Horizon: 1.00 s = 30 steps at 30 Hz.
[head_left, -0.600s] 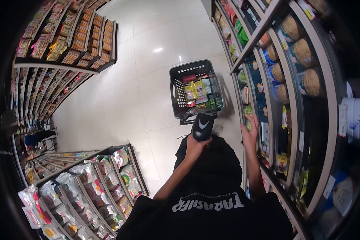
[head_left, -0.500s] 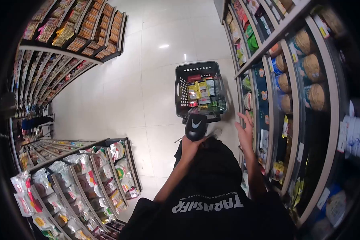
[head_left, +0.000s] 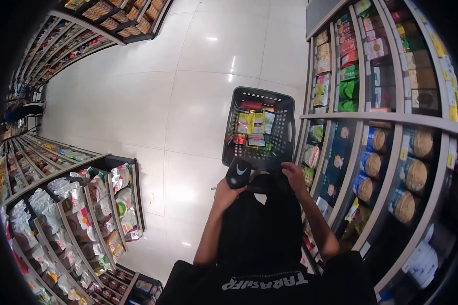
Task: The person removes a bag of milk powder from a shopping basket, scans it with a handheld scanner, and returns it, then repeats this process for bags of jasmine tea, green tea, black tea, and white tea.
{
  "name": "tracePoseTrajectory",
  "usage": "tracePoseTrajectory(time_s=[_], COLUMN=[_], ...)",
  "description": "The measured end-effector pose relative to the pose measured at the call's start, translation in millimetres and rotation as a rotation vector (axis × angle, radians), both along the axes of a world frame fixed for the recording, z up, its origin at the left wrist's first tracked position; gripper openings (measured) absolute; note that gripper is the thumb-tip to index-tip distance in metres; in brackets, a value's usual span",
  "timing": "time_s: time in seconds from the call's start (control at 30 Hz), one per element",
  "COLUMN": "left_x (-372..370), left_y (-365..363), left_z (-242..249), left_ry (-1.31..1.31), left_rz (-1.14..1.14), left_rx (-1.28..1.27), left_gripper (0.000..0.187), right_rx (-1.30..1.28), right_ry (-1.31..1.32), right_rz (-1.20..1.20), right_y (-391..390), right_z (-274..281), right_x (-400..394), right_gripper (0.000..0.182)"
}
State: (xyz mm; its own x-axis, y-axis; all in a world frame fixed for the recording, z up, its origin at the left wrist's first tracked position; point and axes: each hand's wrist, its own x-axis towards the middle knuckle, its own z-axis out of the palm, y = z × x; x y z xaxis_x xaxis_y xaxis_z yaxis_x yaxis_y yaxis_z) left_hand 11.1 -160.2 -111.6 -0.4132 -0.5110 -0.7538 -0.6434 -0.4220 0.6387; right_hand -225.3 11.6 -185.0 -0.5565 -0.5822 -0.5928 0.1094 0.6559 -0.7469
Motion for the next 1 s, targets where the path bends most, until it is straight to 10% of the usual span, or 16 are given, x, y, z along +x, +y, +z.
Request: tracePoseTrajectory(time_s=[0.43, 0.7, 1.0], left_x=[-40.7, -27.0, -1.3], left_y=[-35.1, -24.9, -4.4], left_z=[-196.7, -234.2, -208.0], left_ry=[-0.105, -0.184, -0.319], left_rz=[0.018, 0.177, 0.314], left_rx=[-0.132, -0.116, -0.048], left_gripper=[0.048, 0.05, 0.037], right_rx=[0.172, 0.553, 0.196], right_ry=[0.239, 0.232, 0.019], right_rz=[0.468, 0.185, 0.019], right_y=[-125.6, -178.7, -192.6], right_z=[-551.8, -622.8, -577.3], right_x=[-11.3, 13.8, 20.0], right_gripper=[0.048, 0.084, 0.036])
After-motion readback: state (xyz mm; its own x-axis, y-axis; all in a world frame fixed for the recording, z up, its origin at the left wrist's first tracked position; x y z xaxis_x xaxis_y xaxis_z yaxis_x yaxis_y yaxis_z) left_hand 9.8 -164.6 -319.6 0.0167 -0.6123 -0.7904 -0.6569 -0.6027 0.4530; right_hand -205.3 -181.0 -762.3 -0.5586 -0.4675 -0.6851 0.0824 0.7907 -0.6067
